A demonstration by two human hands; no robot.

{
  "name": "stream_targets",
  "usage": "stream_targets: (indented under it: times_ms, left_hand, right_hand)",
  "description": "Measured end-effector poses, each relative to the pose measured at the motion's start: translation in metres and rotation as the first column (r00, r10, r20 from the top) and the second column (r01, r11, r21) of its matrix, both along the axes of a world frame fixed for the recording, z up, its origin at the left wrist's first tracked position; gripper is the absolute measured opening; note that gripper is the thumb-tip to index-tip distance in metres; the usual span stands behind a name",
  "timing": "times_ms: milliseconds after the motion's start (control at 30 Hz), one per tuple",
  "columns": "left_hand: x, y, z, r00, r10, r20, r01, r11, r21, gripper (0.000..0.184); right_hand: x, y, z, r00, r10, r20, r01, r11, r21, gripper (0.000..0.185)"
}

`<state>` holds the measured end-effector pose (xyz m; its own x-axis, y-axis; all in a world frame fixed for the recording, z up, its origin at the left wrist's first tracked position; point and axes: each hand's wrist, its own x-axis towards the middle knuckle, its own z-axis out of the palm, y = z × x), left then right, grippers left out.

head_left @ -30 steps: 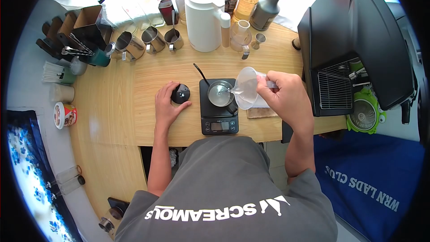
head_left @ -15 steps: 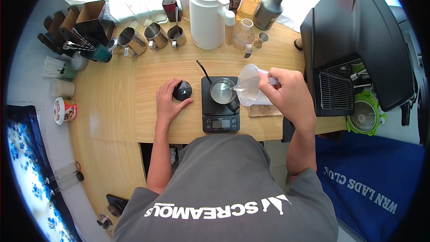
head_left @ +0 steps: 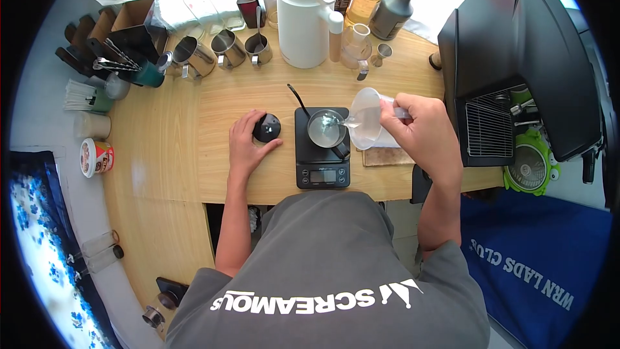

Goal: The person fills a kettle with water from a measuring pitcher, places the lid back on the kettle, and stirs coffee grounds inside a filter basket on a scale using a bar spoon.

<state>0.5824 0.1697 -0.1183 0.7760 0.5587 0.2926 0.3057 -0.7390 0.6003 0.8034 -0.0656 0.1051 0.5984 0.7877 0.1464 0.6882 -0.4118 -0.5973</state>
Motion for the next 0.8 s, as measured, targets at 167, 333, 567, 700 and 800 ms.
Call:
stream_targets:
  times_ms: [167,333,567,700,800]
  left_hand:
    - [-0.0002,-0.0001,0.0002,1.000,-0.009,0.001,0.009,1.000,-0.003,0.074]
    - [-0.0003,-0.0019,0.0027,1.000,0.003,-0.004,-0.003,1.000,-0.004,0.073]
    - [-0.0003,-0.0014,0.0008,1.000,0.001,-0.003,-0.001,1.000,0.007,0.074]
    - [-0.0004,-0.0022,0.0025,1.000,0.002,0.002,-0.002,1.000,0.011,0.073]
    - [-0.0001,-0.0037,0.0052,1.000,0.012,-0.005,-0.012,1.000,-0.002,0.073]
  right_hand:
    - [0.0015,-0.0004,-0.0051,1.000,0.007,0.005,-0.007,1.000,-0.010,0.037]
    - [-0.0009,0.0014,0.0003,1.000,0.007,0.017,-0.006,0.999,-0.032,0.039]
    - [-0.0016,0.0016,0.0005,1.000,0.007,0.012,-0.006,0.998,-0.060,0.042]
    - [-0.0022,0.0018,0.0009,1.000,0.007,0.014,-0.006,0.998,-0.056,0.043]
    - [-0.0022,0.0019,0.0013,1.000,0.011,0.018,-0.010,0.998,-0.055,0.043]
